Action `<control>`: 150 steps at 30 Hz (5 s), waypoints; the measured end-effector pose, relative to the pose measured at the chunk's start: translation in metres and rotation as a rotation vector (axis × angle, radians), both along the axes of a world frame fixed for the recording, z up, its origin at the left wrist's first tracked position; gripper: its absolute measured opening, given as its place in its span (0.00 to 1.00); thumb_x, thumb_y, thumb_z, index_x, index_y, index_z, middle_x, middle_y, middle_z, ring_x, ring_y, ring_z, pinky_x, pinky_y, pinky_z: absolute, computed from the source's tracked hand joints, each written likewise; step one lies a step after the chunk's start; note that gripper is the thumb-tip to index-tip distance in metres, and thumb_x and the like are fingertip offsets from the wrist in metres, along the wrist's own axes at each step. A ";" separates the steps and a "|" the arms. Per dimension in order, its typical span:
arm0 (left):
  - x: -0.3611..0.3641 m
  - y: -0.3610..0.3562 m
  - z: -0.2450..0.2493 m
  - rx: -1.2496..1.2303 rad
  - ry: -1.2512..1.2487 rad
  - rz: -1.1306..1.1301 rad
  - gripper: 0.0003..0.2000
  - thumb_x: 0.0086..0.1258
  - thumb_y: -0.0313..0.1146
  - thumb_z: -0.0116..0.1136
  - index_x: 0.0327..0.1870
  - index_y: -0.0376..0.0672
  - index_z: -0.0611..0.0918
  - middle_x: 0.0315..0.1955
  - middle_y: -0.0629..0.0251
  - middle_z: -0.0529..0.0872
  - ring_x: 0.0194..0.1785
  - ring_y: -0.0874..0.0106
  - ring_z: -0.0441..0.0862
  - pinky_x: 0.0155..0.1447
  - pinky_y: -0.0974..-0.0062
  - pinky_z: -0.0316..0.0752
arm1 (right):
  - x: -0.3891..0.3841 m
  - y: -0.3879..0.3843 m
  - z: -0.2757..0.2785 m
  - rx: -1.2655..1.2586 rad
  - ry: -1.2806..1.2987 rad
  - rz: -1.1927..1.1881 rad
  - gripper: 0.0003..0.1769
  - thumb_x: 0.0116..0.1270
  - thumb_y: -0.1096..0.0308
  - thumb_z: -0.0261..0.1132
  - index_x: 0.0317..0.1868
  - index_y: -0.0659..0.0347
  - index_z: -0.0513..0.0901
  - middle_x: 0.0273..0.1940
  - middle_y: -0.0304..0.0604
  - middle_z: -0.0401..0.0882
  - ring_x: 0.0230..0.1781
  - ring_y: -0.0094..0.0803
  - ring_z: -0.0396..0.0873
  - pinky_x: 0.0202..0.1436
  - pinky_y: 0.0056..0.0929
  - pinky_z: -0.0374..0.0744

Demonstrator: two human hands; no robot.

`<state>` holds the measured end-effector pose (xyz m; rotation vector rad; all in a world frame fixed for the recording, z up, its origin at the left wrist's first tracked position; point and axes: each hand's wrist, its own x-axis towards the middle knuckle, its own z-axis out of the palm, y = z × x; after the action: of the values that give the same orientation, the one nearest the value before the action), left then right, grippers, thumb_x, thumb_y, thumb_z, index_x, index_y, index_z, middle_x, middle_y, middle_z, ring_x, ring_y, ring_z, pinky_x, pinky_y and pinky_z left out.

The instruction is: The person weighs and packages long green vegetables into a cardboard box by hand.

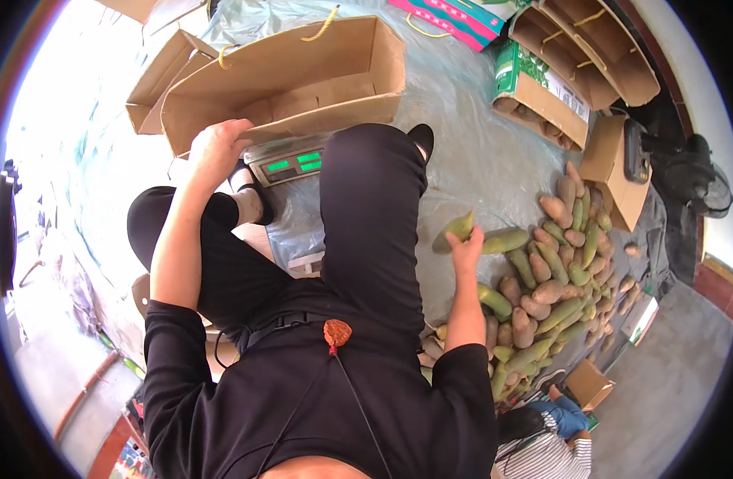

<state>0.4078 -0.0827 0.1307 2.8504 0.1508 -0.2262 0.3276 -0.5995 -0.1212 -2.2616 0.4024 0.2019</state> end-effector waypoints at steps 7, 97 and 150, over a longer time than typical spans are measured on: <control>-0.002 0.000 0.001 -0.007 0.019 -0.053 0.06 0.61 0.29 0.61 0.38 0.42 0.80 0.32 0.55 0.84 0.43 0.53 0.81 0.46 0.58 0.76 | 0.151 0.083 0.223 0.282 -0.413 0.120 0.30 0.55 0.75 0.72 0.58 0.68 0.71 0.51 0.43 0.77 0.52 0.30 0.76 0.58 0.32 0.75; -0.001 0.001 -0.003 -0.045 0.058 -0.053 0.09 0.61 0.27 0.58 0.42 0.40 0.81 0.36 0.55 0.83 0.44 0.52 0.81 0.48 0.58 0.75 | 0.226 0.210 0.314 0.558 -0.668 0.516 0.40 0.47 0.77 0.76 0.62 0.60 0.67 0.53 0.43 0.76 0.53 0.34 0.77 0.58 0.35 0.76; 0.004 0.006 0.002 -0.089 -0.052 -0.174 0.07 0.59 0.24 0.56 0.37 0.35 0.82 0.32 0.53 0.83 0.41 0.53 0.80 0.47 0.63 0.74 | -0.006 0.008 -0.036 -0.793 0.534 0.305 0.39 0.44 0.63 0.78 0.56 0.53 0.68 0.58 0.46 0.69 0.60 0.48 0.69 0.57 0.48 0.76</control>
<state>0.4116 -0.0768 0.1325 2.7786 -0.1153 -0.1891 0.3214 -0.5912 -0.1574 -3.0347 0.4606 0.9593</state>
